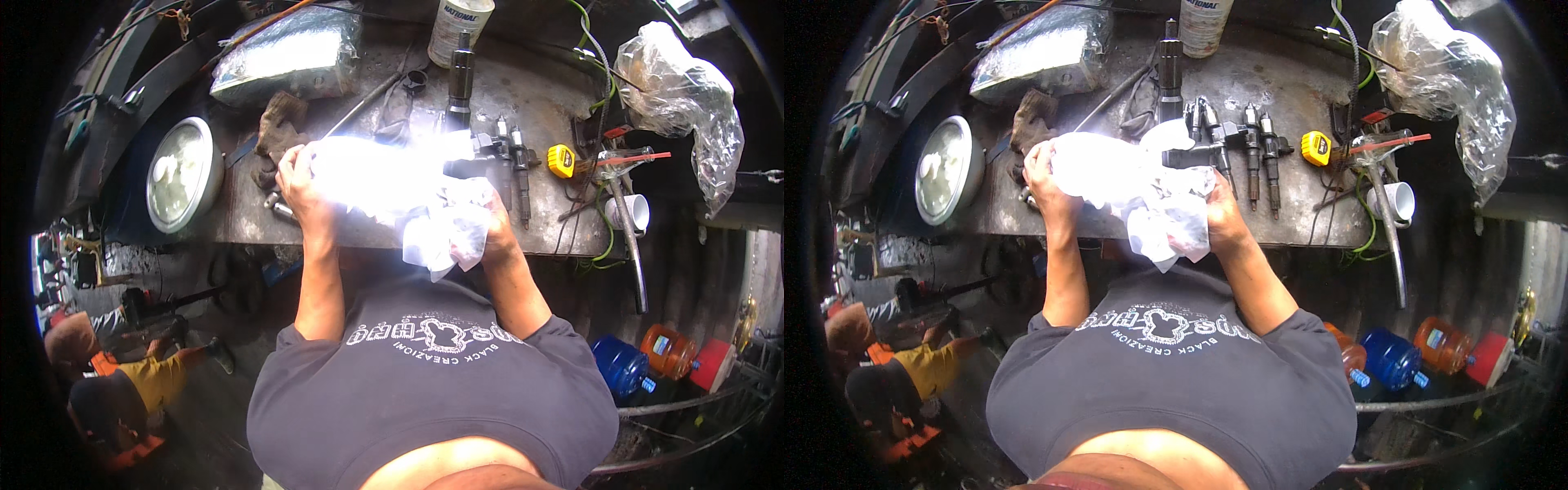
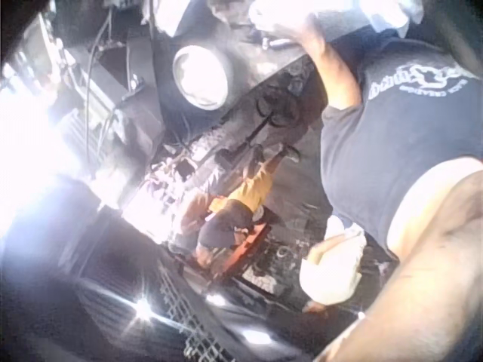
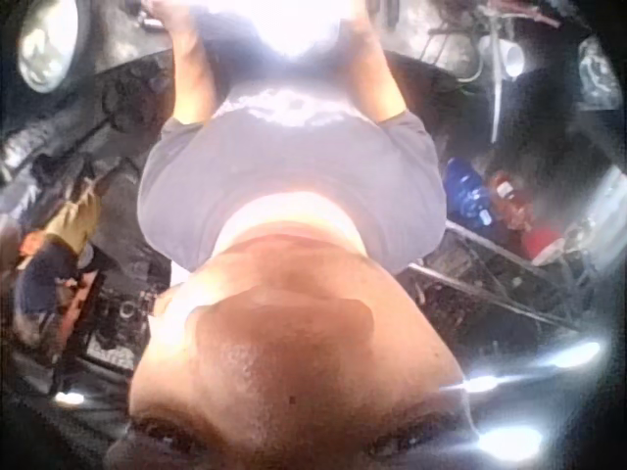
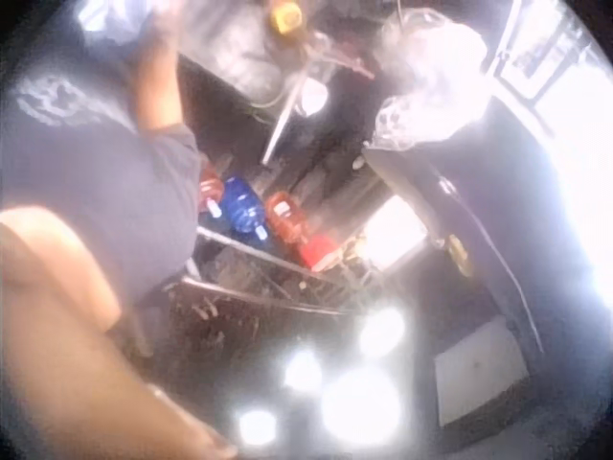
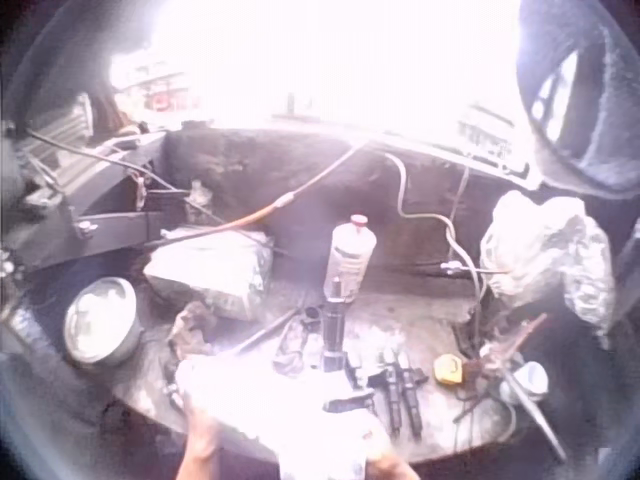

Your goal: The person wipes down fuel injectors one by one with a white cloth at a workbench, picking them up from the table, rotating them to clean the sides, and placing them back down.

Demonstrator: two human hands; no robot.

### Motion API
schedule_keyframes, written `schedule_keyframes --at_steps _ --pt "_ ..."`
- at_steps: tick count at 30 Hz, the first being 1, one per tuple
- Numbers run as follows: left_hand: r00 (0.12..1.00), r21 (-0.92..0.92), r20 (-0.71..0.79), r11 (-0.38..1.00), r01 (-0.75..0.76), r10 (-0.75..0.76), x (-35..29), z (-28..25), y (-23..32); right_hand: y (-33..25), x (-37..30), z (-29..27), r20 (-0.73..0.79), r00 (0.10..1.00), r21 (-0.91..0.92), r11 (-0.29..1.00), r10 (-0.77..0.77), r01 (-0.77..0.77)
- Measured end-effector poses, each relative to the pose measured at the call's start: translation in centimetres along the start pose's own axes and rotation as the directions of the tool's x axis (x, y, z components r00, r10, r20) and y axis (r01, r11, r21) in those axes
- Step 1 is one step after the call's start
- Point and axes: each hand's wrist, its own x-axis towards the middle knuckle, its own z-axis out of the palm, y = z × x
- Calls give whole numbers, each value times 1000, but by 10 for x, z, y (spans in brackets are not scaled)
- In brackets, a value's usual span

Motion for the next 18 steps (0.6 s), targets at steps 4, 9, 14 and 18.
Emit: schedule_keyframes --at_steps 4,9,14,18 --pt "962 178 211 974 139 -176 12 -10 1 1 4 20 -145 989 -23 1000 17 -21" --pt "841 -522 542 789 323 14 -6 -51 -14 9 -13 -17 -173 985 -31 999 6 -11" --pt "761 -498 624 841 210 180 -38 -32 2 2 -32 -32 -85 996 -93 995 25 -33" --pt "822 -470 527 880 71 216 -73 31 26 -20 -53 -13 -142 988 56 997 68 -61"
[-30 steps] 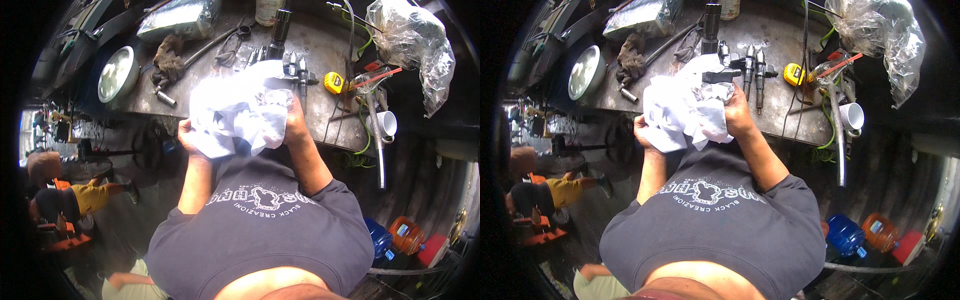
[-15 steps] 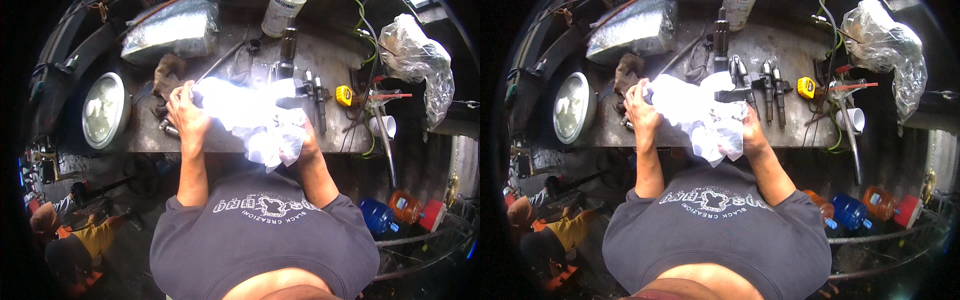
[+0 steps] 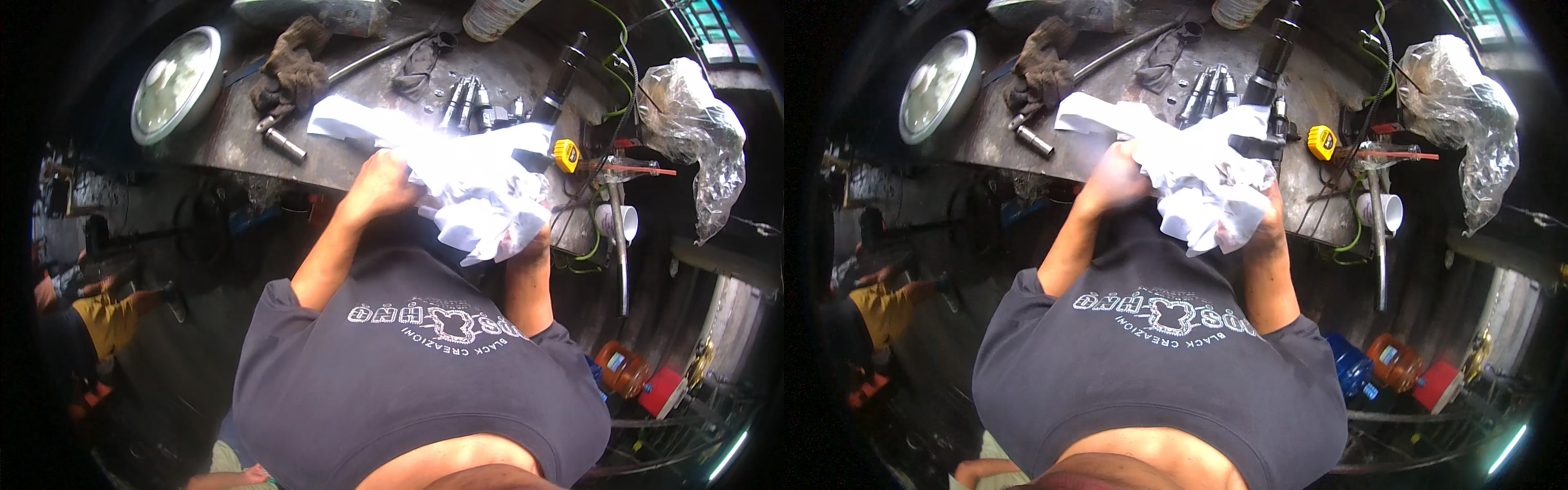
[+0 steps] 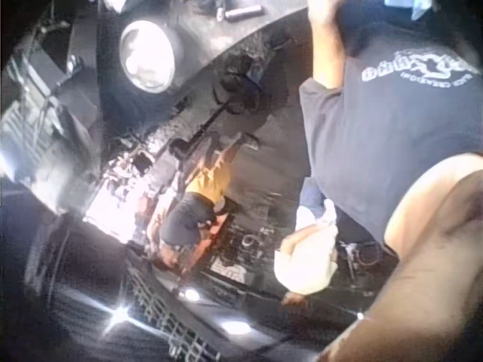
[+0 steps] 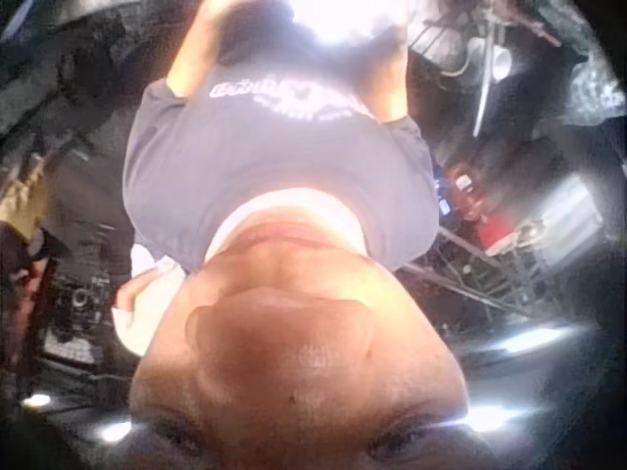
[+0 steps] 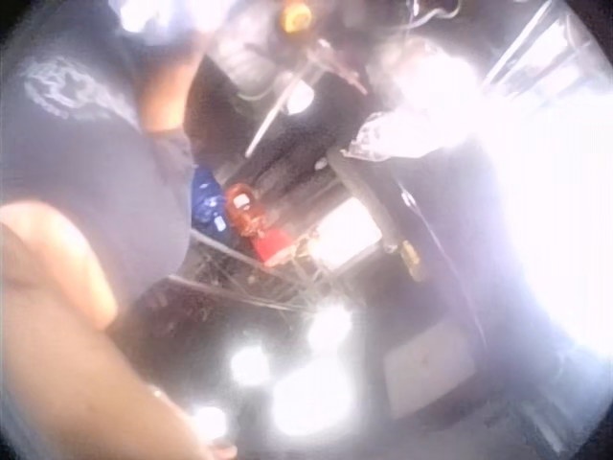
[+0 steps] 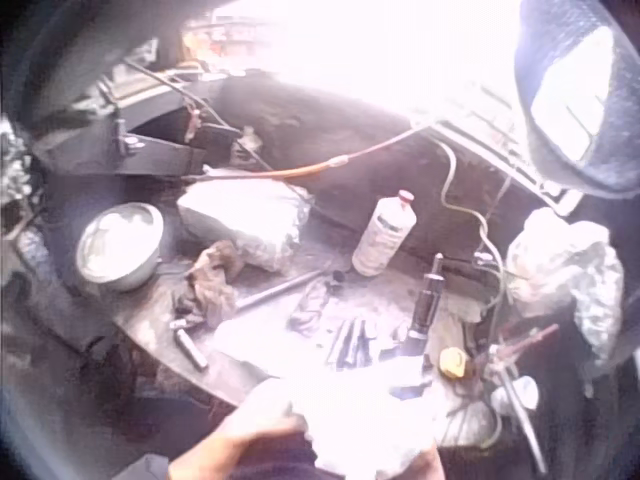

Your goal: The person wipes down fuel injectors one by one with a white cloth at a workbench, picking them up from the table, rotating them to clean the sides, and placing them back down.

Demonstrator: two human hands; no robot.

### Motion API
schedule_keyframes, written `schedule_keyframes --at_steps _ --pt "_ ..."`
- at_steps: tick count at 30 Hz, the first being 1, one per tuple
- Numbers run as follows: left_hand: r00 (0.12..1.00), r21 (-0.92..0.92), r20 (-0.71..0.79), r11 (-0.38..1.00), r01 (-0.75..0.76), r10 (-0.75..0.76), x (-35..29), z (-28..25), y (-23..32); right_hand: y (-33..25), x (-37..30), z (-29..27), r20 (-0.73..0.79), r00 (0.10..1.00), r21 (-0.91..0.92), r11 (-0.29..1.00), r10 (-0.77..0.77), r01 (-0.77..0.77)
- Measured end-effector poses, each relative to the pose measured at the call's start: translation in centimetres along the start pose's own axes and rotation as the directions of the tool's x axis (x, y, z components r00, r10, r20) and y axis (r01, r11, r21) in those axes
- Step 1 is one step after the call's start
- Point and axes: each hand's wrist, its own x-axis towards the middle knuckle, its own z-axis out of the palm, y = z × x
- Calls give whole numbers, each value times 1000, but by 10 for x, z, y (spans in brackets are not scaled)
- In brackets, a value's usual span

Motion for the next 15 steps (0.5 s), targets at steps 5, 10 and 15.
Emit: schedule_keyframes --at_steps 5,10,15 --pt "873 -61 -392 955 289 -289 4 44 11 -17 -38 -19 120 971 -71 974 -205 214" --pt "979 -986 -152 -53 -160 -132 -2 73 34 -28 -62 -27 35 992 -129 984 -123 126" --pt "983 -918 128 -391 68 -129 6 69 63 -24 -73 -29 58 997 -161 986 48 -38"
